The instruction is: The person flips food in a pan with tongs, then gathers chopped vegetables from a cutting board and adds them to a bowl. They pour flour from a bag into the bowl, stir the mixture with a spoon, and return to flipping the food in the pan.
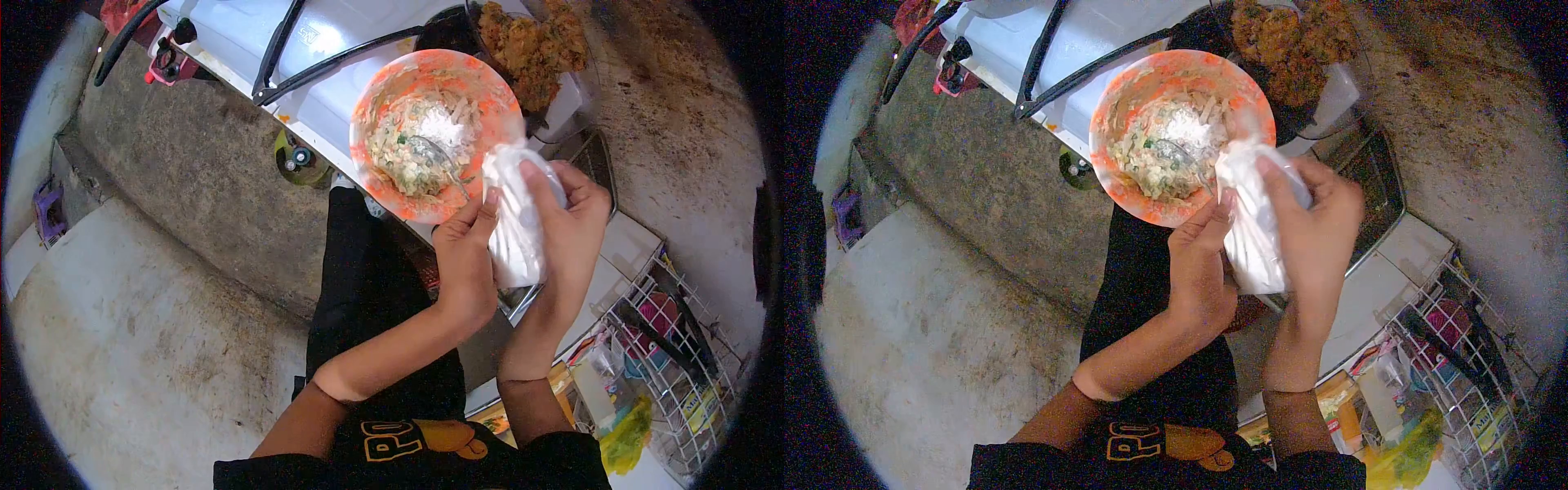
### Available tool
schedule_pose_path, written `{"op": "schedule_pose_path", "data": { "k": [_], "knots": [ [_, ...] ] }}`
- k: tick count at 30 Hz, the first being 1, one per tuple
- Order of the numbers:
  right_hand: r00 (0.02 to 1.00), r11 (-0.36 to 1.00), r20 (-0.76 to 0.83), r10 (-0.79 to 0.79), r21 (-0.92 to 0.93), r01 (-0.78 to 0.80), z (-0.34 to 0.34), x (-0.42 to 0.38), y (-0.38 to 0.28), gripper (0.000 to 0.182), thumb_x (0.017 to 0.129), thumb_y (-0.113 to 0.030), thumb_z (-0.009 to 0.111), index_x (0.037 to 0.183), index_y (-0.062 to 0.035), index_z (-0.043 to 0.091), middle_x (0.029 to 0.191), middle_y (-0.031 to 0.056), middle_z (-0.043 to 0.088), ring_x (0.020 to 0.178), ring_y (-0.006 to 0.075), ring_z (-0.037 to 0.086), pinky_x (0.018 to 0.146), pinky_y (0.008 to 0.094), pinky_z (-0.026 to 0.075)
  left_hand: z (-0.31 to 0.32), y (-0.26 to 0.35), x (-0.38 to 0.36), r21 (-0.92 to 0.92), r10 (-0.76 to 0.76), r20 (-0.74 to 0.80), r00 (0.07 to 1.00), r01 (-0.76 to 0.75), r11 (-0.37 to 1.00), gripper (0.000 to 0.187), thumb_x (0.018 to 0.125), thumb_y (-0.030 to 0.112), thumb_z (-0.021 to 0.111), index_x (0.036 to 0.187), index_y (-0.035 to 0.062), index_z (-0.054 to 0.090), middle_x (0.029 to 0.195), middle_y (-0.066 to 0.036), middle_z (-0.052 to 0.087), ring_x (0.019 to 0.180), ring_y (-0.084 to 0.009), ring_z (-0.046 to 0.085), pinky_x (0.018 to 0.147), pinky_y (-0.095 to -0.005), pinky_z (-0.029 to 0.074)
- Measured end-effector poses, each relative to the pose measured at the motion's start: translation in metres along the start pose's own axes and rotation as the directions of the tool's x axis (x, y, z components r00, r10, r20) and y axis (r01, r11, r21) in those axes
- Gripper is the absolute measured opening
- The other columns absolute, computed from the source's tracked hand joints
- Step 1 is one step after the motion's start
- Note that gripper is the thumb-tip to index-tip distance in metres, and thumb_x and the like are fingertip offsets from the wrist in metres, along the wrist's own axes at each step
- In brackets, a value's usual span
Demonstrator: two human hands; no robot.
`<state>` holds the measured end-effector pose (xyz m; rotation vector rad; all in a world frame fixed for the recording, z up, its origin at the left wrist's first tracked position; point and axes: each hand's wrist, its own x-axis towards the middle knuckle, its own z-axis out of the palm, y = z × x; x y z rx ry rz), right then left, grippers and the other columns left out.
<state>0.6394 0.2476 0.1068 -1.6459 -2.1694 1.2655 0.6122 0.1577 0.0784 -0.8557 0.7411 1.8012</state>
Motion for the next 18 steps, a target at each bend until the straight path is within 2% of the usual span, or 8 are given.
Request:
{"op": "schedule_pose_path", "data": {
  "k": [2, 4, 6, 9, 10, 12, 14, 18],
  "knots": [
    [0.994, 0.999, -0.104, -0.012, 0.033, 0.016, -0.0006, 0.0018, -0.0014, 0.022, 0.076, -0.016, 0.069, 0.082, 0.0051, 0.066, 0.068, 0.0047, 0.064, 0.059, 0.0074, 0.053, 0.056, 0.0246, 0.044, 0.0045, 0.003, -0.0031, -0.035, -0.018, -0.012, 1.0, 0.017, 0.999, 0.027, 0.09, 0.018, 0.055, 0.103, -0.0044, 0.06, 0.089, -0.005, 0.064, 0.075, -0.0077, 0.058, 0.068, -0.0227, 0.046],
    [0.999, 1.0, -0.037, -0.013, 0.01, 0.013, -0.0006, 0.0023, -0.0026, 0.022, 0.076, -0.016, 0.069, 0.081, 0.0047, 0.066, 0.067, 0.0055, 0.064, 0.058, 0.008, 0.054, 0.056, 0.0249, 0.044, 0.0015, -0.0009, -0.0007, -0.028, -0.013, -0.014, 1.0, 0.013, 1.0, 0.026, 0.091, 0.018, 0.055, 0.102, -0.0044, 0.06, 0.089, -0.005, 0.064, 0.074, -0.0077, 0.058, 0.068, -0.0227, 0.046],
    [0.996, 0.987, 0.085, -0.016, -0.157, 0.03, 0.0008, 0.0004, -0.0092, 0.021, 0.076, -0.016, 0.068, 0.081, 0.0044, 0.067, 0.066, 0.0055, 0.064, 0.058, 0.0078, 0.054, 0.056, 0.025, 0.044, 0.0015, -0.0017, -0.0001, -0.021, -0.015, -0.013, 1.0, 0.015, 1.0, 0.026, 0.091, 0.018, 0.055, 0.102, -0.0044, 0.061, 0.089, -0.005, 0.064, 0.074, -0.0078, 0.058, 0.067, -0.0227, 0.046],
    [0.998, 0.998, -0.054, -0.043, -0.044, 0.041, 0.0031, 0.0029, -0.0047, 0.02, 0.076, -0.015, 0.068, 0.081, 0.0046, 0.066, 0.065, 0.0053, 0.063, 0.057, 0.0081, 0.053, 0.055, 0.0247, 0.043, 0.0025, 0.0033, 0.0014, 0.005, -0.011, -0.011, 1.0, 0.011, 1.0, 0.024, 0.091, 0.017, 0.054, 0.1, -0.0043, 0.061, 0.087, -0.005, 0.064, 0.071, -0.0073, 0.057, 0.065, -0.0226, 0.046],
    [0.988, 0.999, -0.149, -0.031, 0.006, 0.032, 0.0035, 0.003, -0.0053, 0.02, 0.076, -0.014, 0.068, 0.08, 0.0048, 0.066, 0.065, 0.0053, 0.063, 0.056, 0.0083, 0.053, 0.054, 0.0247, 0.043, 0.0014, 0.004, 0.002, 0.003, -0.018, -0.004, 1.0, 0.018, 1.0, 0.024, 0.091, 0.014, 0.051, 0.103, -0.0045, 0.059, 0.092, -0.007, 0.063, 0.077, -0.0114, 0.06, 0.07, -0.026, 0.048],
    [0.984, 0.999, -0.171, -0.042, 0.027, 0.047, 0.0052, 0.0022, -0.0045, 0.019, 0.076, -0.013, 0.068, 0.077, 0.0051, 0.065, 0.064, 0.0052, 0.063, 0.056, 0.0081, 0.052, 0.053, 0.0245, 0.042, -0.0009, 0.003, 0.0026, 0.002, -0.026, 0.006, 1.0, 0.026, 1.0, 0.024, 0.09, 0.012, 0.049, 0.106, -0.0046, 0.057, 0.098, -0.009, 0.063, 0.083, -0.0155, 0.062, 0.075, -0.0294, 0.05],
    [0.997, 0.998, -0.039, -0.063, -0.016, 0.062, 0.0054, 0.0016, -0.0038, 0.017, 0.076, -0.012, 0.068, 0.075, 0.0046, 0.064, 0.064, 0.005, 0.063, 0.055, 0.0076, 0.052, 0.053, 0.0244, 0.042, -0.0033, 0.0001, 0.0022, 0.078, -0.002, 0.028, 1.0, 0.0, 0.997, 0.023, 0.091, 0.016, 0.053, 0.099, -0.0037, 0.062, 0.087, -0.005, 0.064, 0.072, -0.008, 0.058, 0.065, -0.0229, 0.046],
    [0.996, 0.991, 0.061, -0.066, -0.11, 0.072, 0.0071, 0.0035, -0.0047, 0.015, 0.076, -0.011, 0.067, 0.077, 0.0036, 0.066, 0.064, 0.0046, 0.063, 0.055, 0.0076, 0.052, 0.054, 0.0243, 0.043, 0.0026, 0.0029, -0.0004, 0.057, -0.008, 0.027, 1.0, 0.007, 0.998, 0.023, 0.091, 0.017, 0.054, 0.099, -0.0032, 0.062, 0.088, -0.004, 0.064, 0.073, -0.008, 0.058, 0.066, -0.0233, 0.046]
  ]
}}
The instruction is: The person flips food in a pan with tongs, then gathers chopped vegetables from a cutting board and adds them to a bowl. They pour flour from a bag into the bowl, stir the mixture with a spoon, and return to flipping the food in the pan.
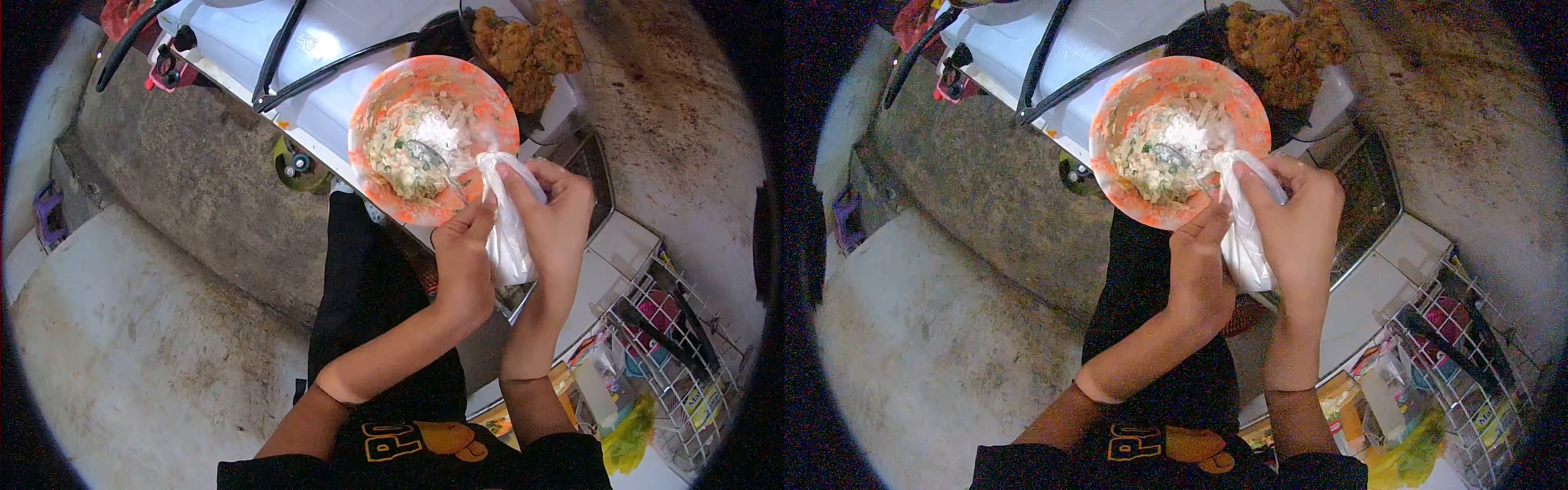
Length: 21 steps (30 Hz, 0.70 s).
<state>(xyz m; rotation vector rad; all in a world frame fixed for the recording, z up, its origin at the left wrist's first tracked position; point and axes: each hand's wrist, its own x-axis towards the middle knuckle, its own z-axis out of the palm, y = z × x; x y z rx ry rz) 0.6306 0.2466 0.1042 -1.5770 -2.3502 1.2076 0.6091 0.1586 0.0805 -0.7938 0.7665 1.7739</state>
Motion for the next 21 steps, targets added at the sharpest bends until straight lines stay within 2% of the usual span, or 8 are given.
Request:
{"op": "schedule_pose_path", "data": {
  "k": [2, 5, 6, 9, 10, 12, 19, 21],
  "knots": [
    [0.984, 0.998, -0.175, 0.007, 0.07, 0.006, 0.0, -0.002, -0.001, 0.017, 0.076, -0.012, 0.067, 0.078, 0.0041, 0.065, 0.063, 0.0062, 0.062, 0.056, 0.0079, 0.053, 0.054, 0.0248, 0.043, 0.005, 0.005, -0.001, -0.097, 0.028, -0.066, 0.997, -0.035, 0.995, 0.025, 0.091, 0.019, 0.054, 0.099, -0.0031, 0.061, 0.087, -0.004, 0.063, 0.072, -0.0077, 0.058, 0.065, -0.0237, 0.046],
    [0.978, 0.998, -0.207, -0.013, 0.057, 0.026, -0.001, -0.002, 0.0, 0.017, 0.076, -0.012, 0.067, 0.079, 0.0046, 0.065, 0.063, 0.0077, 0.062, 0.056, 0.0082, 0.053, 0.054, 0.0251, 0.043, 0.003, 0.003, -0.001, -0.079, 0.004, -0.009, 1.0, -0.005, 0.997, 0.026, 0.091, 0.021, 0.054, 0.1, -0.0031, 0.061, 0.087, -0.004, 0.063, 0.072, -0.0081, 0.058, 0.066, -0.0242, 0.047],
    [0.978, 0.998, -0.209, -0.015, 0.059, 0.028, -0.001, -0.002, -0.001, 0.017, 0.076, -0.012, 0.067, 0.079, 0.0046, 0.065, 0.063, 0.0077, 0.062, 0.056, 0.0082, 0.053, 0.054, 0.0251, 0.043, 0.001, 0.002, -0.001, -0.077, 0.007, -0.006, 1.0, -0.007, 0.997, 0.026, 0.091, 0.021, 0.054, 0.1, -0.0031, 0.061, 0.087, -0.004, 0.063, 0.072, -0.0081, 0.058, 0.066, -0.0242, 0.047],
    [1.0, 1.0, -0.016, 0.001, -0.029, -0.002, -0.005, -0.002, -0.007, 0.018, 0.075, -0.013, 0.066, 0.081, 0.0044, 0.066, 0.066, 0.0102, 0.064, 0.058, 0.0097, 0.056, 0.057, 0.0265, 0.045, -0.001, -0.001, -0.005, -0.03, -0.003, 0.066, 0.998, 0.005, 1.0, 0.025, 0.091, 0.02, 0.054, 0.099, -0.0028, 0.061, 0.087, -0.005, 0.064, 0.071, -0.009, 0.059, 0.066, -0.0244, 0.047],
    [1.0, 1.0, -0.019, -0.002, -0.03, 0.001, -0.005, -0.002, -0.006, 0.018, 0.075, -0.013, 0.066, 0.081, 0.0044, 0.066, 0.066, 0.0102, 0.064, 0.058, 0.0097, 0.056, 0.057, 0.0265, 0.045, 0.001, 0.002, -0.004, -0.06, -0.016, 0.051, 0.999, 0.019, 0.998, 0.025, 0.092, 0.02, 0.053, 0.098, -0.0027, 0.061, 0.086, -0.004, 0.064, 0.07, -0.0088, 0.058, 0.065, -0.0242, 0.047],
    [0.976, 0.998, -0.215, -0.01, 0.052, 0.022, -0.001, -0.004, -0.002, 0.019, 0.075, -0.013, 0.066, 0.081, 0.0052, 0.065, 0.066, 0.0115, 0.064, 0.059, 0.0098, 0.057, 0.058, 0.0268, 0.045, 0.0, 0.002, -0.002, -0.091, -0.03, 0.032, 0.999, 0.033, 0.995, 0.024, 0.092, 0.019, 0.053, 0.097, -0.0026, 0.061, 0.085, -0.004, 0.063, 0.069, -0.0087, 0.058, 0.064, -0.0239, 0.046],
    [0.996, 0.999, -0.08, -0.035, -0.037, 0.032, -0.006, -0.005, 0.003, 0.019, 0.076, -0.013, 0.067, 0.08, 0.0054, 0.066, 0.067, 0.0103, 0.064, 0.059, 0.0089, 0.056, 0.057, 0.026, 0.045, 0.001, 0.0, -0.006, -0.067, 0.001, 0.084, 0.996, 0.004, 0.998, 0.025, 0.092, 0.02, 0.052, 0.095, -0.0033, 0.061, 0.086, -0.005, 0.063, 0.073, -0.0085, 0.058, 0.066, -0.023, 0.046],
    [0.964, 0.995, -0.265, 0.023, 0.102, 0.004, -0.005, -0.01, 0.002, 0.019, 0.076, -0.013, 0.067, 0.08, 0.0054, 0.066, 0.067, 0.0091, 0.064, 0.059, 0.0084, 0.055, 0.057, 0.0258, 0.045, 0.003, 0.001, -0.008, -0.113, 0.004, 0.058, 0.998, 0.002, 0.994, 0.025, 0.092, 0.02, 0.052, 0.095, -0.0036, 0.061, 0.086, -0.005, 0.063, 0.074, -0.0083, 0.058, 0.066, -0.0228, 0.045]
  ]
}}
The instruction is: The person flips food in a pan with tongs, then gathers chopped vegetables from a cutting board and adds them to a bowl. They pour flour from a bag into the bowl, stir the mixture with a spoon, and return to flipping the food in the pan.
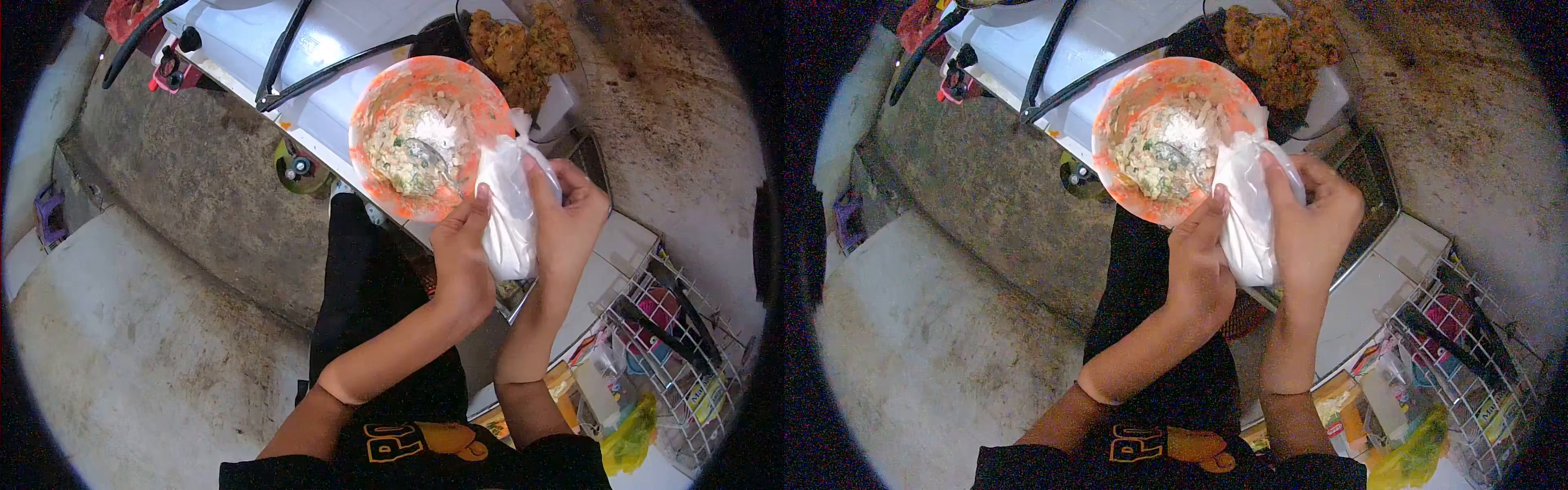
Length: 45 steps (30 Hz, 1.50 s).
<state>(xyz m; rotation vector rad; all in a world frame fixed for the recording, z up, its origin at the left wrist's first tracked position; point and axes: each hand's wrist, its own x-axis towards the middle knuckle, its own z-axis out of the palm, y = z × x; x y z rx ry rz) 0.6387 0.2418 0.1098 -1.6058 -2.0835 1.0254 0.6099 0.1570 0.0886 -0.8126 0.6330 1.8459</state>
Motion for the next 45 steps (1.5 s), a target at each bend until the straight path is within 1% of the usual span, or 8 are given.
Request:
{"op": "schedule_pose_path", "data": {
  "k": [7, 11, 14, 17, 19, 23, 43, 45],
  "knots": [
    [0.982, 0.998, 0.187, -0.023, -0.045, 0.032, 0.002, 0.002, 0.003, 0.018, 0.076, -0.012, 0.068, 0.08, 0.0053, 0.066, 0.066, 0.0071, 0.063, 0.059, 0.0069, 0.053, 0.056, 0.0238, 0.043, -0.004, -0.005, -0.002, 0.052, 0.04, 0.035, 0.999, -0.041, 0.998, 0.028, 0.093, 0.022, 0.051, 0.102, -0.0038, 0.059, 0.09, -0.006, 0.063, 0.076, -0.0081, 0.058, 0.068, -0.0227, 0.046],
    [1.0, 1.0, -0.003, -0.029, -0.003, 0.029, 0.001, -0.001, 0.003, 0.02, 0.076, -0.013, 0.068, 0.081, 0.0058, 0.065, 0.066, 0.009, 0.064, 0.059, 0.0079, 0.054, 0.056, 0.0257, 0.044, -0.011, -0.004, 0.003, 0.036, 0.02, 0.054, 0.998, -0.022, 0.999, 0.032, 0.094, 0.022, 0.048, 0.11, -0.0054, 0.054, 0.105, -0.011, 0.061, 0.094, -0.0159, 0.06, 0.083, -0.0302, 0.048],
    [0.994, 0.998, 0.101, -0.045, -0.046, 0.05, 0.002, 0.002, 0.005, 0.02, 0.076, -0.013, 0.069, 0.081, 0.0057, 0.065, 0.067, 0.0088, 0.064, 0.059, 0.0079, 0.055, 0.056, 0.0262, 0.044, -0.011, -0.01, 0.002, 0.037, 0.033, 0.076, 0.997, -0.035, 0.999, 0.031, 0.093, 0.024, 0.05, 0.102, -0.0038, 0.059, 0.088, -0.005, 0.063, 0.073, -0.0083, 0.059, 0.067, -0.0234, 0.048],
    [0.975, 0.987, 0.219, -0.034, -0.149, 0.068, 0.0, 0.003, 0.0, 0.019, 0.076, -0.012, 0.068, 0.08, 0.0059, 0.066, 0.068, 0.0065, 0.065, 0.06, 0.0077, 0.055, 0.057, 0.0254, 0.044, -0.013, -0.009, 0.001, 0.044, 0.011, 0.083, 0.996, -0.014, 0.999, 0.031, 0.092, 0.025, 0.052, 0.102, -0.004, 0.058, 0.09, -0.006, 0.063, 0.075, -0.0088, 0.059, 0.067, -0.0236, 0.048],
    [0.998, 0.999, 0.026, -0.049, 0.008, 0.049, 0.001, 0.0, 0.005, 0.019, 0.076, -0.012, 0.068, 0.079, 0.0062, 0.065, 0.068, 0.0058, 0.064, 0.06, 0.0082, 0.054, 0.056, 0.0251, 0.044, -0.011, -0.007, 0.0, 0.032, -0.01, 0.066, 0.998, 0.008, 0.999, 0.031, 0.092, 0.024, 0.053, 0.103, -0.0044, 0.058, 0.09, -0.006, 0.063, 0.075, -0.0087, 0.059, 0.067, -0.0234, 0.048],
    [0.998, 0.999, -0.06, 0.023, 0.026, -0.022, -0.005, 0.004, -0.002, 0.021, 0.075, -0.014, 0.069, 0.078, 0.0056, 0.065, 0.066, 0.0043, 0.062, 0.059, 0.007, 0.051, 0.055, 0.0241, 0.042, -0.005, 0.001, -0.008, 0.059, -0.065, 0.056, 0.996, 0.061, 0.996, 0.031, 0.089, 0.02, 0.057, 0.107, -0.0057, 0.057, 0.092, -0.007, 0.064, 0.077, -0.009, 0.06, 0.068, -0.0234, 0.048],
    [0.994, 0.998, 0.111, -0.013, -0.061, 0.02, -0.008, 0.011, -0.009, 0.024, 0.074, -0.018, 0.069, 0.08, 0.0053, 0.066, 0.067, 0.0104, 0.064, 0.059, 0.0112, 0.056, 0.058, 0.0274, 0.045, -0.012, -0.01, -0.01, -0.044, -0.128, 0.1, 0.987, 0.132, 0.99, 0.03, 0.09, 0.019, 0.055, 0.109, -0.0044, 0.054, 0.099, -0.01, 0.062, 0.087, -0.0145, 0.06, 0.08, -0.0299, 0.049],
    [0.957, 0.976, 0.286, -0.041, -0.194, 0.099, -0.012, 0.012, -0.013, 0.024, 0.074, -0.018, 0.068, 0.082, 0.0048, 0.066, 0.068, 0.0141, 0.064, 0.058, 0.015, 0.058, 0.059, 0.0294, 0.046, -0.012, -0.013, -0.009, -0.067, -0.118, 0.103, 0.988, 0.126, 0.99, 0.03, 0.091, 0.02, 0.054, 0.108, -0.0041, 0.055, 0.097, -0.009, 0.062, 0.083, -0.013, 0.06, 0.076, -0.028, 0.049]
  ]
}}
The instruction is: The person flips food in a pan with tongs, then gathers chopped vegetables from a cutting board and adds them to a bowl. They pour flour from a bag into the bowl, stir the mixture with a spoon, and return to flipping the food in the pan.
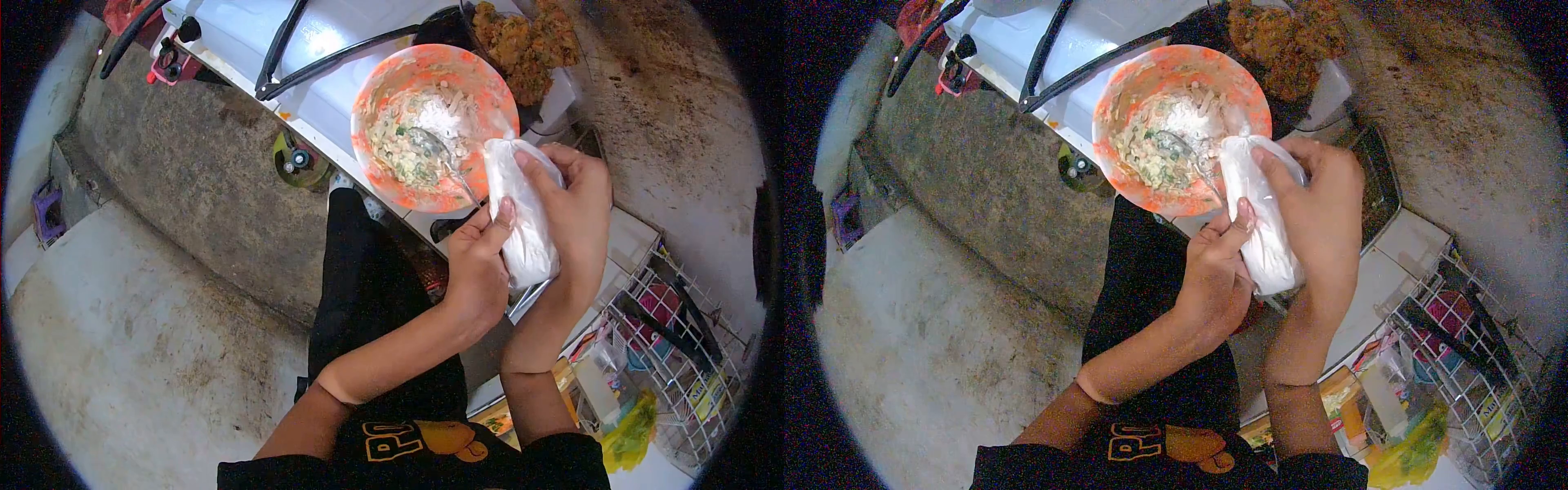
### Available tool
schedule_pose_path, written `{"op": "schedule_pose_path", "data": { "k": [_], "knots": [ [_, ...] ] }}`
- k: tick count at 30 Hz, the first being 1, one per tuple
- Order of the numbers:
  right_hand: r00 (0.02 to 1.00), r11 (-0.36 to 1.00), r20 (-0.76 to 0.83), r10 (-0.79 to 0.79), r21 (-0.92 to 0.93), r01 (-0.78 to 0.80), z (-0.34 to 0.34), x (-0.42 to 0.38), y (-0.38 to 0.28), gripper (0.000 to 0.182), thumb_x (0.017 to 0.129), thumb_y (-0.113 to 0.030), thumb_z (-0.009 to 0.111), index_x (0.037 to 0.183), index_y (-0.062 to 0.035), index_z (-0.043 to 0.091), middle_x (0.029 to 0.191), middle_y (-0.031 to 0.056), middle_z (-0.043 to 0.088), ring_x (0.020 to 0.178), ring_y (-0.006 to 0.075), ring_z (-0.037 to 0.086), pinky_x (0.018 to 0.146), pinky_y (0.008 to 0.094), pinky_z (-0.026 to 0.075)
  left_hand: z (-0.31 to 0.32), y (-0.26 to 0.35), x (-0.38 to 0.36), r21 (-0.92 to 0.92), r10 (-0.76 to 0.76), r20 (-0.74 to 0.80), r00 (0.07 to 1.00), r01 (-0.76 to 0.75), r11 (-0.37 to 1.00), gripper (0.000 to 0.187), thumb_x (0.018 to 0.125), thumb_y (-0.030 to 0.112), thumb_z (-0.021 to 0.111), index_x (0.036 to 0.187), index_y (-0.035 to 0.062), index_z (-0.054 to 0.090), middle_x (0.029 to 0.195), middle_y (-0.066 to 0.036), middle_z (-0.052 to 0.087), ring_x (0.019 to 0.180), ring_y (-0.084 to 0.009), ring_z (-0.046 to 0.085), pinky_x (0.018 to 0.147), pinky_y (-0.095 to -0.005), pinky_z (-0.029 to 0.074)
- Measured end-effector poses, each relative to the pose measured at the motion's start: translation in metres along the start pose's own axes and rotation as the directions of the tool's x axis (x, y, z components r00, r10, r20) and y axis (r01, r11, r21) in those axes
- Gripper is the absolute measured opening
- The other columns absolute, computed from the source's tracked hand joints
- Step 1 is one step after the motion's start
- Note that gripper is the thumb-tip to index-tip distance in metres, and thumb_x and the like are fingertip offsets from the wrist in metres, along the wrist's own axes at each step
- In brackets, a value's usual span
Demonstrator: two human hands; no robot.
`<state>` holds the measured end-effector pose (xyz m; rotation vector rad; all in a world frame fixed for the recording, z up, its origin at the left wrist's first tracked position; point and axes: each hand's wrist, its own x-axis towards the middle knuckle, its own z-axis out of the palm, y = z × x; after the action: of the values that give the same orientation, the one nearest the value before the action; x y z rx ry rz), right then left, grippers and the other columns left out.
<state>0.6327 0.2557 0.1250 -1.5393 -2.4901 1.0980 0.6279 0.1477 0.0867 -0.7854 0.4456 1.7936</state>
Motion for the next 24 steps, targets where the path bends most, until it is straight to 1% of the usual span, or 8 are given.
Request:
{"op": "schedule_pose_path", "data": {
  "k": [3, 5, 9, 15, 19, 21, 22, 24],
  "knots": [
    [0.994, 0.999, -0.106, 0.008, -0.053, -0.014, 0.001, 0.003, 0.004, 0.024, 0.074, -0.018, 0.067, 0.083, 0.0045, 0.066, 0.071, 0.0179, 0.064, 0.06, 0.0216, 0.062, 0.061, 0.0316, 0.047, 0.001, -0.002, 0.001, -0.032, -0.016, 0.008, 1.0, 0.016, 0.999, 0.032, 0.092, 0.023, 0.052, 0.109, -0.0039, 0.055, 0.098, -0.008, 0.062, 0.085, -0.0128, 0.06, 0.079, -0.0278, 0.048],
    [0.989, 0.996, -0.149, -0.019, -0.085, 0.006, 0.0, 0.003, 0.005, 0.025, 0.074, -0.019, 0.067, 0.083, 0.0042, 0.066, 0.073, 0.019, 0.064, 0.063, 0.0246, 0.063, 0.063, 0.0328, 0.047, 0.001, -0.001, 0.001, 0.003, 0.013, 0.029, 1.0, -0.013, 1.0, 0.034, 0.094, 0.025, 0.047, 0.115, -0.0029, 0.049, 0.111, -0.01, 0.058, 0.1, -0.0187, 0.058, 0.09, -0.0343, 0.045],
    [0.977, 0.991, -0.21, -0.038, -0.131, 0.011, -0.002, 0.006, 0.009, 0.028, 0.073, -0.022, 0.068, 0.084, 0.0039, 0.067, 0.076, 0.0206, 0.065, 0.068, 0.0305, 0.064, 0.067, 0.0348, 0.048, 0.008, 0.0, 0.0, -0.055, 0.021, -0.001, 1.0, -0.021, 0.998, 0.035, 0.094, 0.026, 0.048, 0.111, -0.0038, 0.053, 0.106, -0.01, 0.061, 0.093, -0.0159, 0.06, 0.085, -0.0312, 0.046],
    [0.979, 0.98, -0.199, -0.034, -0.198, -0.006, -0.007, 0.009, 0.013, 0.029, 0.071, -0.023, 0.069, 0.083, 0.0036, 0.067, 0.079, 0.0206, 0.065, 0.073, 0.0326, 0.063, 0.071, 0.0365, 0.048, 0.011, -0.002, 0.0, -0.048, 0.017, -0.007, 1.0, -0.017, 0.999, 0.037, 0.093, 0.027, 0.048, 0.113, -0.0039, 0.052, 0.108, -0.01, 0.06, 0.095, -0.0164, 0.059, 0.087, -0.0318, 0.046],
    [0.97, 0.962, -0.237, -0.055, -0.272, -0.012, -0.008, 0.009, 0.01, 0.029, 0.071, -0.023, 0.07, 0.083, 0.0035, 0.067, 0.081, 0.0212, 0.064, 0.075, 0.0336, 0.063, 0.072, 0.0371, 0.047, 0.012, -0.002, -0.001, -0.004, -0.012, 0.046, 0.999, 0.012, 1.0, 0.032, 0.092, 0.021, 0.052, 0.113, -0.0038, 0.052, 0.106, -0.009, 0.061, 0.093, -0.0145, 0.06, 0.084, -0.0296, 0.047],
    [0.964, 0.959, -0.249, -0.088, -0.285, 0.014, -0.009, 0.011, 0.013, 0.03, 0.073, -0.021, 0.071, 0.079, 0.0076, 0.064, 0.063, 0.0117, 0.061, 0.057, 0.014, 0.054, 0.056, 0.0286, 0.043, 0.013, -0.002, -0.001, 0.009, -0.024, 0.069, 0.997, 0.023, 1.0, 0.031, 0.091, 0.017, 0.053, 0.113, -0.0038, 0.052, 0.105, -0.009, 0.061, 0.091, -0.0136, 0.06, 0.083, -0.0287, 0.047],
    [0.965, 0.958, -0.249, -0.087, -0.285, 0.013, -0.009, 0.01, 0.013, 0.03, 0.073, -0.021, 0.071, 0.079, 0.0076, 0.064, 0.063, 0.0117, 0.061, 0.057, 0.014, 0.054, 0.056, 0.0286, 0.043, 0.013, -0.003, 0.0, 0.012, -0.012, 0.08, 0.997, 0.011, 1.0, 0.03, 0.09, 0.015, 0.055, 0.113, -0.0036, 0.053, 0.104, -0.009, 0.062, 0.09, -0.013, 0.06, 0.082, -0.0284, 0.048],
    [0.972, 0.963, -0.219, -0.086, -0.27, 0.025, -0.009, 0.01, 0.012, 0.03, 0.07, -0.024, 0.07, 0.082, 0.0037, 0.067, 0.079, 0.0217, 0.064, 0.074, 0.034, 0.063, 0.071, 0.0375, 0.048, 0.011, -0.006, 0.001, 0.014, 0.001, 0.09, 0.996, -0.002, 1.0, 0.029, 0.089, 0.012, 0.056, 0.112, -0.0034, 0.053, 0.104, -0.008, 0.062, 0.089, -0.0125, 0.06, 0.08, -0.0281, 0.048]
  ]
}}
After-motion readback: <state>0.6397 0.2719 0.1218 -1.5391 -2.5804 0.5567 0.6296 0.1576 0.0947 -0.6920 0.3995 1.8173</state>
